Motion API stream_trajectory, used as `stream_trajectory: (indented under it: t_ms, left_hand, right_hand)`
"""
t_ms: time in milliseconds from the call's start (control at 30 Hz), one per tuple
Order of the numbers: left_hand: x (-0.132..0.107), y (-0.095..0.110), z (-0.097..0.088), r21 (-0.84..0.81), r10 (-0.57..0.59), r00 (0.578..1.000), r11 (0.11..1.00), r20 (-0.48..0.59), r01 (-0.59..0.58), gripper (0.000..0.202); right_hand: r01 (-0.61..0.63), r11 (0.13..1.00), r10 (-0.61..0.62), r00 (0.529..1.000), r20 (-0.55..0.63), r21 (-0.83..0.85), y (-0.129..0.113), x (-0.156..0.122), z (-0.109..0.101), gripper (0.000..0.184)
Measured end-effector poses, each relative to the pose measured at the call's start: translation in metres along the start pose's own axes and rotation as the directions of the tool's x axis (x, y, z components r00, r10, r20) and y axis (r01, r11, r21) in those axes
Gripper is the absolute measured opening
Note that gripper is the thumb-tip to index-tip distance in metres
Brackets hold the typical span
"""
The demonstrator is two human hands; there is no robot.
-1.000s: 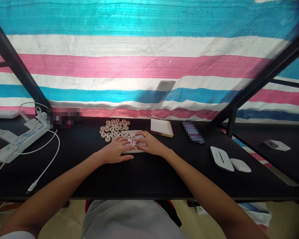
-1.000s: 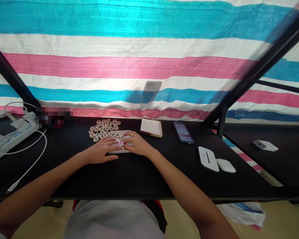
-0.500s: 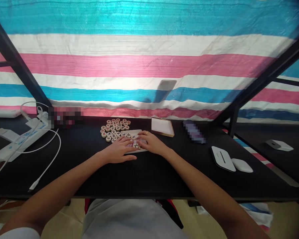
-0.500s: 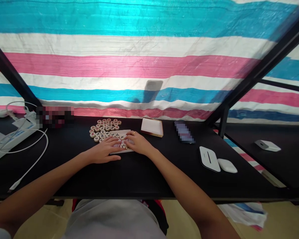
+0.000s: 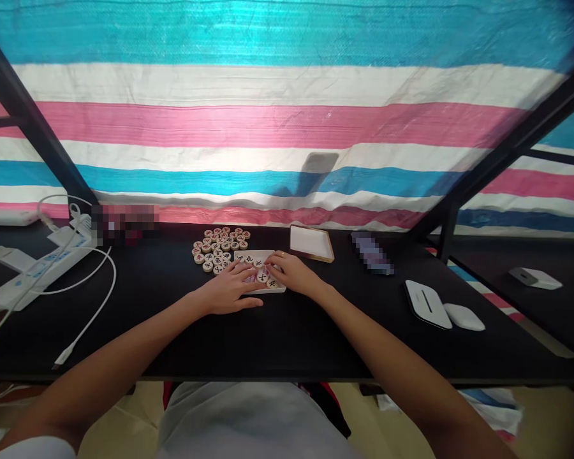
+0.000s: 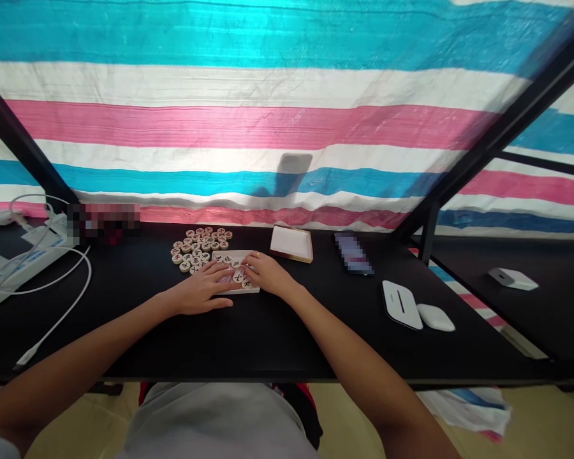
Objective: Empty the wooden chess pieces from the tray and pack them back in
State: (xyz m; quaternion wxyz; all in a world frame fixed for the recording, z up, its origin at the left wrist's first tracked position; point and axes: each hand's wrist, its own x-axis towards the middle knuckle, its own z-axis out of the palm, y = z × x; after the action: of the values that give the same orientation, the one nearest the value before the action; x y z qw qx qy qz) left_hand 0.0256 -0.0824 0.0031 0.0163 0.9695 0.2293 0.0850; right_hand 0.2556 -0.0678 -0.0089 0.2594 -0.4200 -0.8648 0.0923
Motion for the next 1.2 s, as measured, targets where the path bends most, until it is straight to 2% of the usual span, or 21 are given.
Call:
stream_trajectory:
  t_ms: [233,600,833,1200]
  left_hand:
    - [0.0017,-0.0024,0.0036,0.004,-0.015,1.000,1.000,0.014,0.015,0.050]
    - [0.0021,-0.0036,0.0048,0.013,-0.018,1.000,1.000,0.022,0.018,0.054]
    - [0.0020,-0.0024,0.0057,0.011,-0.020,1.000,1.000,-0.003,0.020,0.050]
    - [-0.0044,-0.0095,-0.0029,0.042,-0.055,0.998,0.998,-0.043,0.057,0.047]
  right_hand:
    - [-0.011,1.000,0.011,1.000,0.012,0.015,0.0014,0.0000,0.0010,0.019]
    - [0.054,0.997,-0.058,0.996,0.069,0.057,0.0016,-0.0022,-0.0009,0.018]
    - [0.098,0.991,-0.105,0.992,0.076,0.090,0.0038,-0.0036,-0.0013,0.027]
    - [0.045,0.997,-0.051,0.994,0.094,0.059,0.0076,-0.0023,0.0051,0.026]
